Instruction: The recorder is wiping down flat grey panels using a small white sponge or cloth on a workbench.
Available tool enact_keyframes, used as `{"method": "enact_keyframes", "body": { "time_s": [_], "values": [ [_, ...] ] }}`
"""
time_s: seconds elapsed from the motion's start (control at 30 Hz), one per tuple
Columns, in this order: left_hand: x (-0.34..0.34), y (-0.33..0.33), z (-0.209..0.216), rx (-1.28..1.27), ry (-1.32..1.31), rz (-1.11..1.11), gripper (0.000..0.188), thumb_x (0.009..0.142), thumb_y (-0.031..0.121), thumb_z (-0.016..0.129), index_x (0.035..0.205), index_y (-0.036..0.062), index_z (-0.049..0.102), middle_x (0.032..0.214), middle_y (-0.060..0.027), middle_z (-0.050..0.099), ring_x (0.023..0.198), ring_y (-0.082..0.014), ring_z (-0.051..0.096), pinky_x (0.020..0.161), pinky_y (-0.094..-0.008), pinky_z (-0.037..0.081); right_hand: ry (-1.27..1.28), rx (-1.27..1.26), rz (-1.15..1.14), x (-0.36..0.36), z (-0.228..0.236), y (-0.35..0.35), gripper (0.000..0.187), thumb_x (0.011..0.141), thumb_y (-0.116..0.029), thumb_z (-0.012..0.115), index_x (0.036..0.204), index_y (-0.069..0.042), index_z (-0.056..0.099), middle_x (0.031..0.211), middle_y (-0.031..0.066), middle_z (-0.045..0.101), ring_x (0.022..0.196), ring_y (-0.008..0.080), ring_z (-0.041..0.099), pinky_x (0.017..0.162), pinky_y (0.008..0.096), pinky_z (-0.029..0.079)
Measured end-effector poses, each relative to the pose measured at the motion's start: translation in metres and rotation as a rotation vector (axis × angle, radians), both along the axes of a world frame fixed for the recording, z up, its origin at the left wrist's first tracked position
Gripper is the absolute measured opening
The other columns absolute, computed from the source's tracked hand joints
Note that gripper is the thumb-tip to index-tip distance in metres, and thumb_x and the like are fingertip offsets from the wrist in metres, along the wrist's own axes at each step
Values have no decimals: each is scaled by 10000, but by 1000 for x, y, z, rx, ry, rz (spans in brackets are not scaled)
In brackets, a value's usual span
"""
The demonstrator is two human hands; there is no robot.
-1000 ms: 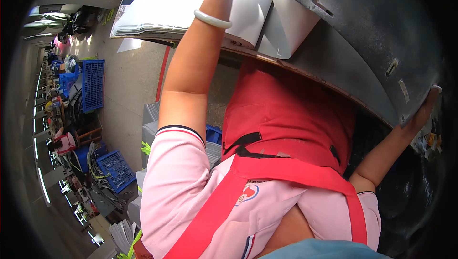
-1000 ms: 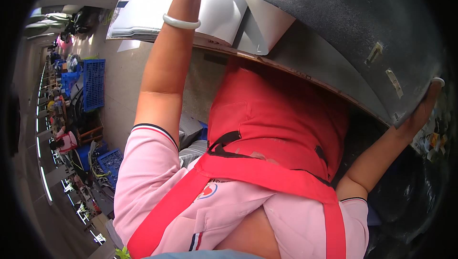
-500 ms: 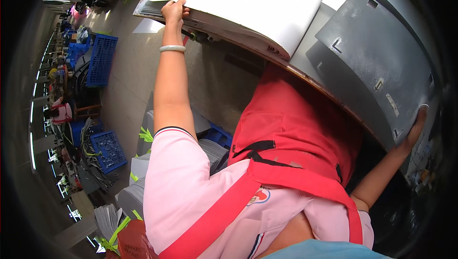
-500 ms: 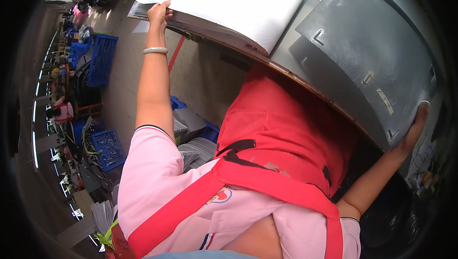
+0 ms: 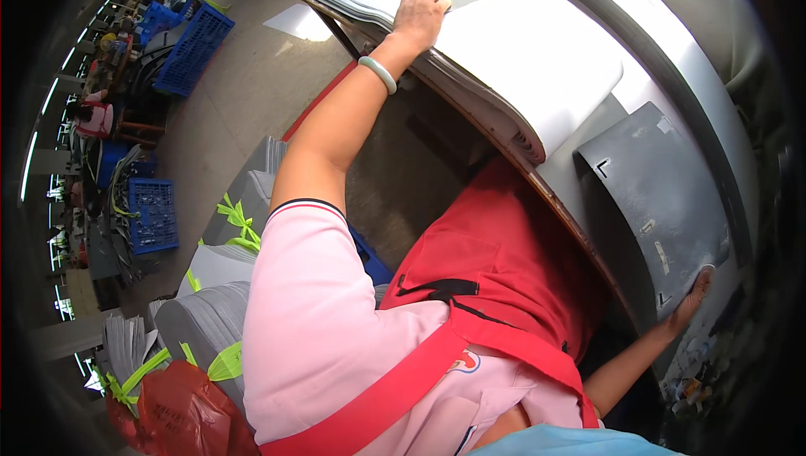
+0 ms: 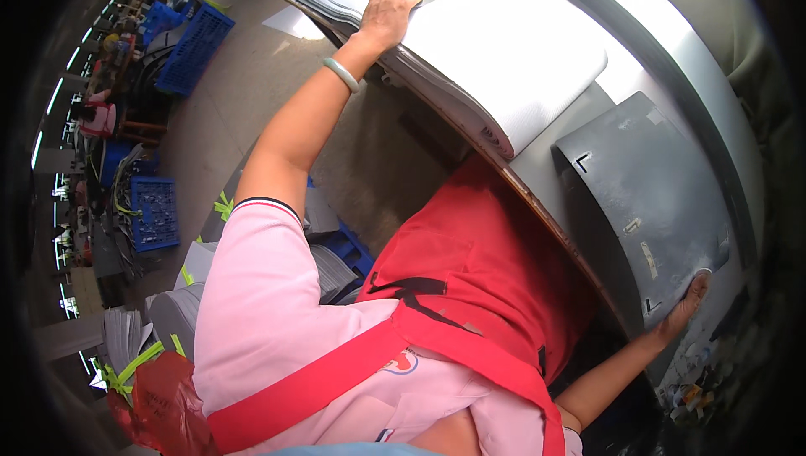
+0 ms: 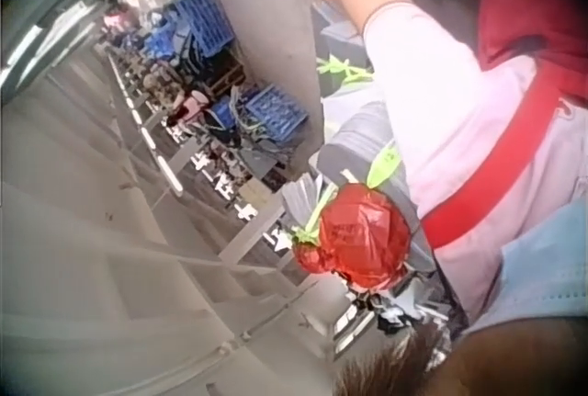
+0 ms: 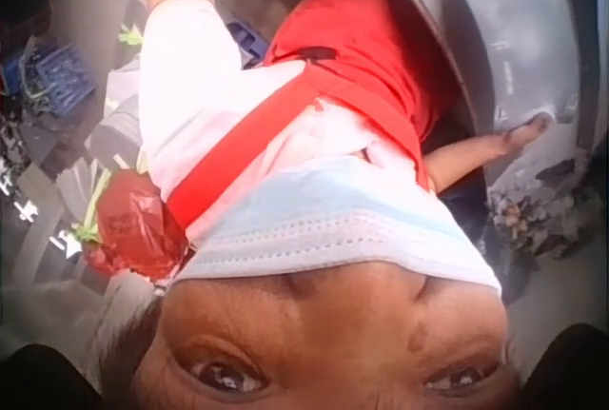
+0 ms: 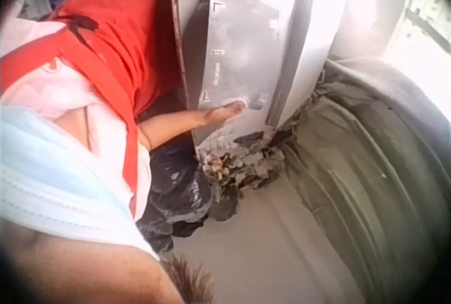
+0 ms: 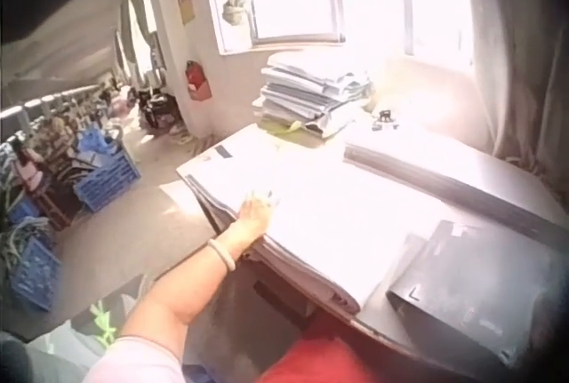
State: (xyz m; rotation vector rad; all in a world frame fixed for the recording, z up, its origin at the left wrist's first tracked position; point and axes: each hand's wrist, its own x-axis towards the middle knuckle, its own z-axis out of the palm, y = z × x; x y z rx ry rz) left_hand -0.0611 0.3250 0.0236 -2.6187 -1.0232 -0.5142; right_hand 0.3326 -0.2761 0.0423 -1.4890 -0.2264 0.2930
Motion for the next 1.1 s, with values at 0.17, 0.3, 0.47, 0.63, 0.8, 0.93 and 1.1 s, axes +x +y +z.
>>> {"method": "enact_keyframes", "body": {
  "time_s": [0.17, 0.3, 0.47, 0.63, 0.8, 0.93, 1.1],
  "values": [
    [-3, 2, -3, -17, -61, -11, 327, 938, 82, 517, 1179, 158, 725, 1117, -67, 641, 1110, -260, 601, 988, -405, 450, -130, -110, 53, 28, -22, -17, 492, 1005, -436, 616, 1277, -30, 559, 1271, 81, 578, 1162, 207, 535, 1032, 346, 417],
    [0, 3, -7, 3, -78, -37, 329, 938, 74, 516, 1179, 160, 724, 1119, -68, 649, 1116, -255, 601, 989, -404, 447, -84, -47, 91, 22, -25, -13, 458, 1013, -411, 613, 1266, -31, 569, 1259, 74, 589, 1144, 201, 547, 1023, 340, 424],
    [-7, 9, -9, -3, -89, -40, 313, 946, 75, 520, 1152, 156, 742, 1088, -68, 661, 1095, -256, 613, 979, -406, 453, 36, 76, 112, -2, -19, 12, 408, 1019, -370, 619, 1262, -45, 581, 1226, 65, 610, 1120, 182, 561, 994, 312, 443],
    [-5, 21, -3, -200, -374, 13, 247, 924, 99, 588, 1078, 152, 773, 1029, -124, 704, 1025, -309, 666, 914, -412, 510, -41, -53, 30, 5, -19, 3, 379, 1014, -369, 630, 1221, -52, 605, 1181, 46, 629, 1076, 161, 575, 964, 293, 451],
    [-30, 66, 1, -649, -1053, 287, 177, 823, 137, 707, 890, -18, 762, 781, -129, 732, 744, -254, 727, 685, -381, 588, 17, -91, -51, -16, -5, 26, 325, 1022, -350, 624, 1177, -64, 627, 1133, 21, 636, 1030, 143, 584, 931, 279, 458],
    [-41, 73, 2, -1047, -1294, 307, 214, 869, 64, 673, 956, -126, 627, 904, -196, 671, 688, -291, 706, 581, -377, 647, -14, -5, 29, 13, -31, 1, 308, 1019, -321, 635, 1198, -71, 626, 1134, 17, 639, 1038, 139, 585, 937, 279, 462],
    [-57, 60, 2, -1090, -1302, 382, 211, 935, 107, 653, 1003, -91, 623, 890, -141, 667, 726, -263, 699, 586, -374, 634, -8, 6, 74, 14, -41, 1, 280, 1015, -289, 643, 1199, -78, 631, 1149, 16, 644, 1043, 135, 592, 937, 277, 471]
  ]
}}
